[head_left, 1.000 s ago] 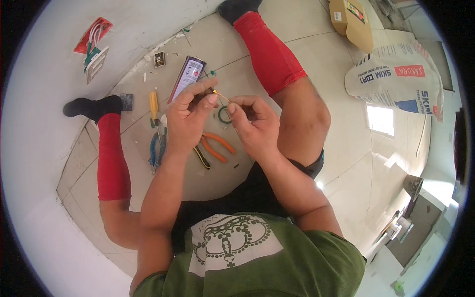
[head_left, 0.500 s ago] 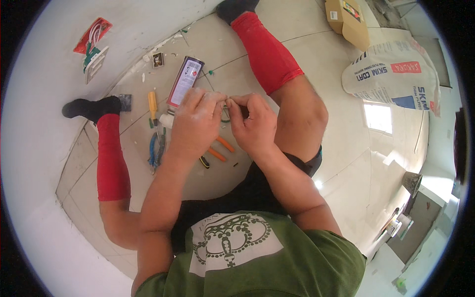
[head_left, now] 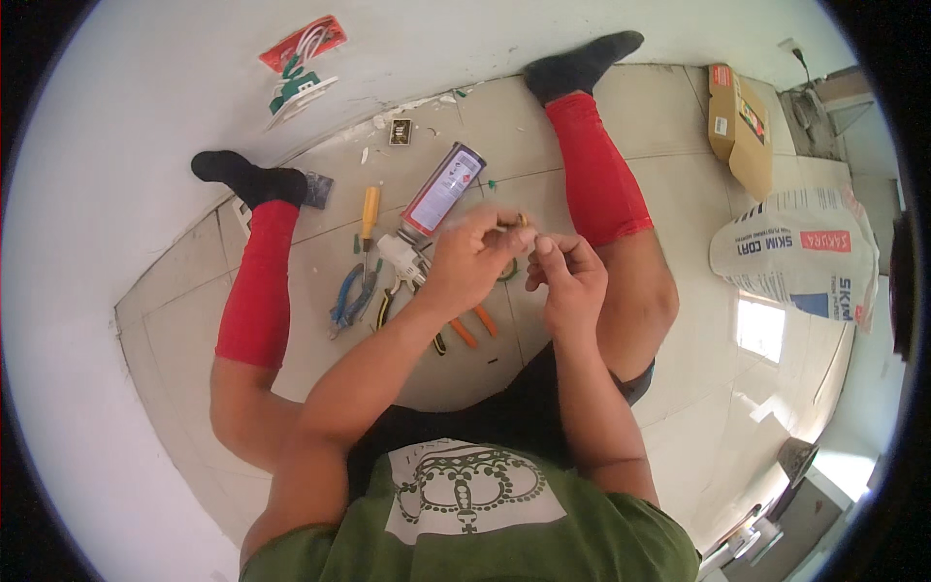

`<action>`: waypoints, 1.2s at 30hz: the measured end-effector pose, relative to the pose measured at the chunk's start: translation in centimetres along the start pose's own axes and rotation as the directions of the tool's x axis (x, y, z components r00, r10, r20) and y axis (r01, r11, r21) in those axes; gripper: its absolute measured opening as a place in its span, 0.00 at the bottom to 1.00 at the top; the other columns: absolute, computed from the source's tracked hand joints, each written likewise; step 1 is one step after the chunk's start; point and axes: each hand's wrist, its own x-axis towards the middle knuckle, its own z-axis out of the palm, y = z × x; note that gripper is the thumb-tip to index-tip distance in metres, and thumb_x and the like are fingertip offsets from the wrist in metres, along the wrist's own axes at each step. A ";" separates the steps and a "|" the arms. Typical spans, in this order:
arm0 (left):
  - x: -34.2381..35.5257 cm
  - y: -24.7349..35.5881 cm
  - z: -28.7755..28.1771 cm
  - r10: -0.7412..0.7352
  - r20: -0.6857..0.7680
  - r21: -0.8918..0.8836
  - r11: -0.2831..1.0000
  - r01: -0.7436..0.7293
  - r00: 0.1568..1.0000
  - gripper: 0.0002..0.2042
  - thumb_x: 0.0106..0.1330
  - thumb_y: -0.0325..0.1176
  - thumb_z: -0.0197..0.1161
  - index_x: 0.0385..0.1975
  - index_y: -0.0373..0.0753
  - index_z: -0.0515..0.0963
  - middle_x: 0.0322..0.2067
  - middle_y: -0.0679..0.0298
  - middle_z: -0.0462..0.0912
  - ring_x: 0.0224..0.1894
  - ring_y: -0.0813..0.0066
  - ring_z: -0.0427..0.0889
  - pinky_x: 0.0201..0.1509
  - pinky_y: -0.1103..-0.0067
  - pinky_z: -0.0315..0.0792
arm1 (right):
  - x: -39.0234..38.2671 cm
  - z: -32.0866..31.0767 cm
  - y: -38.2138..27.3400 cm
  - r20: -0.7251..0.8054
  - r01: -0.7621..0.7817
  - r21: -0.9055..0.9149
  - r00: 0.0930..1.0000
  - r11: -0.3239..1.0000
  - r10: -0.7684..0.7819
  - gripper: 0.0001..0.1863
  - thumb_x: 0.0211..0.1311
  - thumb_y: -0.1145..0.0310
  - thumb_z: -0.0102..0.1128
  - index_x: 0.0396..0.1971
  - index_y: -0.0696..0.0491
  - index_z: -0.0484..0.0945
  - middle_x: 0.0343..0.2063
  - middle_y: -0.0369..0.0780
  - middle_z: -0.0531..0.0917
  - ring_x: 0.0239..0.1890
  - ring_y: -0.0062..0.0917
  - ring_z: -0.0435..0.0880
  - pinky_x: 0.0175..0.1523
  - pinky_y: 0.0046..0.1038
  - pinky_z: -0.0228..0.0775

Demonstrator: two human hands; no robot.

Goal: The recorder is repairing or installing an electrical wall outlet using various hand tools.

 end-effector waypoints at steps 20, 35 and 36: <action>19.9 2.1 -14.5 -0.002 -0.912 -0.271 0.753 -0.599 0.410 0.04 0.71 0.23 0.62 0.42 0.33 0.80 0.35 0.60 0.87 0.32 0.78 0.85 0.35 0.84 0.80 | -1.1 1.7 1.3 0.279 -0.126 -0.184 0.944 0.975 0.175 0.13 0.68 0.70 0.67 0.46 0.61 0.80 0.37 0.36 0.82 0.35 0.16 0.79 0.42 0.21 0.74; 20.7 5.1 -13.7 -0.157 -0.897 -0.394 0.710 -0.585 0.414 0.04 0.71 0.21 0.59 0.33 0.36 0.74 0.27 0.63 0.82 0.25 0.79 0.79 0.25 0.83 0.73 | -2.1 2.6 1.2 0.378 -0.027 -0.355 0.910 0.935 0.169 0.11 0.67 0.69 0.68 0.44 0.60 0.81 0.34 0.37 0.84 0.37 0.18 0.82 0.44 0.23 0.74; 20.8 4.9 -13.9 -0.156 -0.897 -0.393 0.710 -0.584 0.414 0.04 0.71 0.21 0.59 0.33 0.36 0.74 0.27 0.63 0.82 0.25 0.79 0.79 0.25 0.83 0.73 | -2.1 2.8 0.9 0.391 -0.023 -0.391 0.901 0.920 0.188 0.11 0.67 0.70 0.68 0.44 0.60 0.81 0.34 0.38 0.84 0.37 0.19 0.82 0.44 0.23 0.75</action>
